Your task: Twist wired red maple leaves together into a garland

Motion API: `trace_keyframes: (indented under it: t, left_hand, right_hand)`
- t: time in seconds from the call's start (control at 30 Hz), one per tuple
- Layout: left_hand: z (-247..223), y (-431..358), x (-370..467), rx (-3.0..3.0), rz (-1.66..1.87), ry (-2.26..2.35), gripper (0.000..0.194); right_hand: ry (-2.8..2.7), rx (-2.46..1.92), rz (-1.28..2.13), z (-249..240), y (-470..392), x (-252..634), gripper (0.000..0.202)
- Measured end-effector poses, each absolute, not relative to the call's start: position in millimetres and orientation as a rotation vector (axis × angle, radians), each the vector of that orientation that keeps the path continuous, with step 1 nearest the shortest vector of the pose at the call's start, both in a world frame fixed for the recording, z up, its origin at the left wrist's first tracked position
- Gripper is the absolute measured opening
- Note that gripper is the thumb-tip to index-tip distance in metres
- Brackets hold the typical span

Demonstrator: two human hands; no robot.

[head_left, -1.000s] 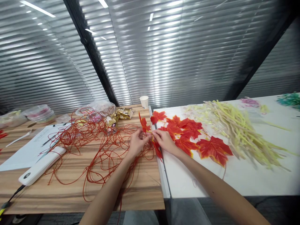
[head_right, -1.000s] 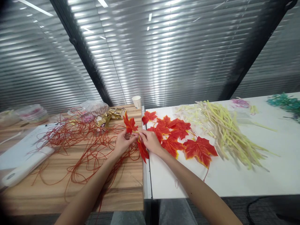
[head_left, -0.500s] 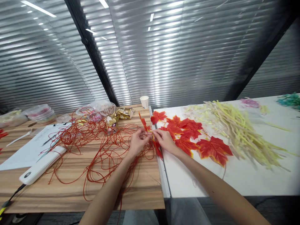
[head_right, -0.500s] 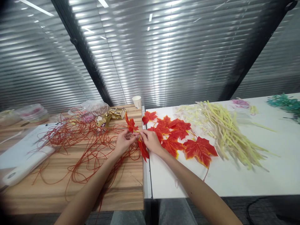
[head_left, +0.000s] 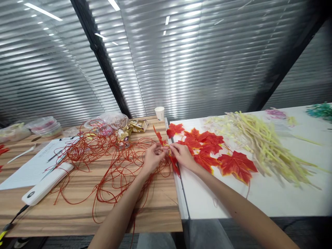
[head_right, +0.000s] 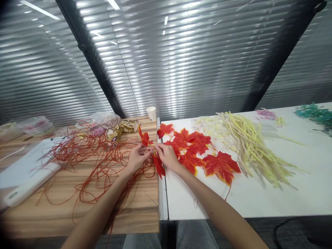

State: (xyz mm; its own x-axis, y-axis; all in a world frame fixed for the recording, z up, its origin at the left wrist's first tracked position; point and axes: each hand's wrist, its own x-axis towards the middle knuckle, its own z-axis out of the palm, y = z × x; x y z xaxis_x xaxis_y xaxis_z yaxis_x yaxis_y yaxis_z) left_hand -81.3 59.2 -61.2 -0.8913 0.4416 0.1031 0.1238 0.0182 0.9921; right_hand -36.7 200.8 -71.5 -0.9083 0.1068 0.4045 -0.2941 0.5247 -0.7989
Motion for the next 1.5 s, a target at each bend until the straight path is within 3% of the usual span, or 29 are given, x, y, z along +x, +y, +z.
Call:
trace_keyframes:
  t: [0.9,1.5]
  left_hand:
    - [-61.0,58.8,-81.9,0.643,1.931,2.129,0.034]
    - [-63.8,59.1,-83.9,0.653,1.937,2.108,0.038]
  right_hand:
    - [-2.351,0.196,1.369,-72.6,200.5,-36.8,0.027]
    - [-2.364,0.186,1.349,-71.6,200.9,-36.6,0.029]
